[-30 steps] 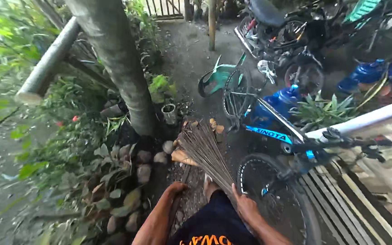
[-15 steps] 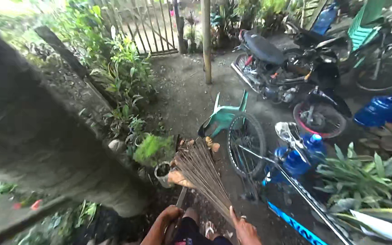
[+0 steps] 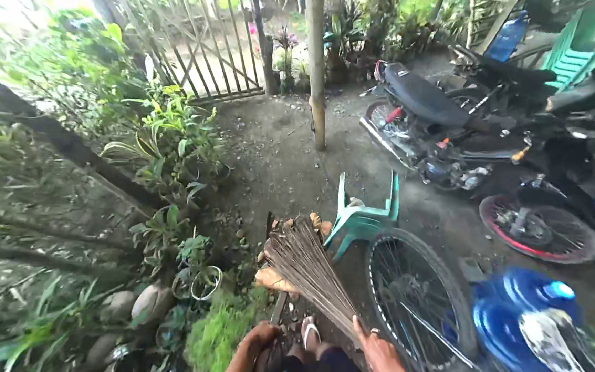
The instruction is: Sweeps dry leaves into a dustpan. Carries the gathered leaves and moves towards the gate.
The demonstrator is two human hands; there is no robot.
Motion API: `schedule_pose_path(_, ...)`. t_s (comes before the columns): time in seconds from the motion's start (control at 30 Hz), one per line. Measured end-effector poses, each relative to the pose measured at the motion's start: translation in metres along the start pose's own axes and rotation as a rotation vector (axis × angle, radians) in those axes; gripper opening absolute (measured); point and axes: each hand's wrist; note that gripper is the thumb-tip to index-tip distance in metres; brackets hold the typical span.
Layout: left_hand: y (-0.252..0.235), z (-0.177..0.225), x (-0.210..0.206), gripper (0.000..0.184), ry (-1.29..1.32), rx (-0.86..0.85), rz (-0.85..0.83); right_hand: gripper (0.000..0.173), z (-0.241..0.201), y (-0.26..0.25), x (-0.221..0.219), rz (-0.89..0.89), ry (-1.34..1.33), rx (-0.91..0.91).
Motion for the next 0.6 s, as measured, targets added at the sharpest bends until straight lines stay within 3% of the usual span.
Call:
schedule_pose_path(0.1,-0.052,0.046,0.055,0.032,-0.022,-0.002,0.019,0.086,-0.025,-0.054,0.061,0.011,0.016,0.01)
schedule_pose_path(0.3,-0.093,0.156,0.149,0.031,0.083,-0.006,0.036,0.084,-0.079,-0.16,0.18,0.014,0.068,0.071)
schedule_pose_path(0.6,-0.221,0.34,0.313,0.031,0.106,0.054,0.05,0.085,-0.154,-0.386,0.364,-0.052,0.098,0.111)
Point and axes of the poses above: each hand's wrist, its own y-axis away from the middle knuckle, its own x-axis out of the back of the hand, z = x × y, and after that the axes turned 1 degree about x, right-handed
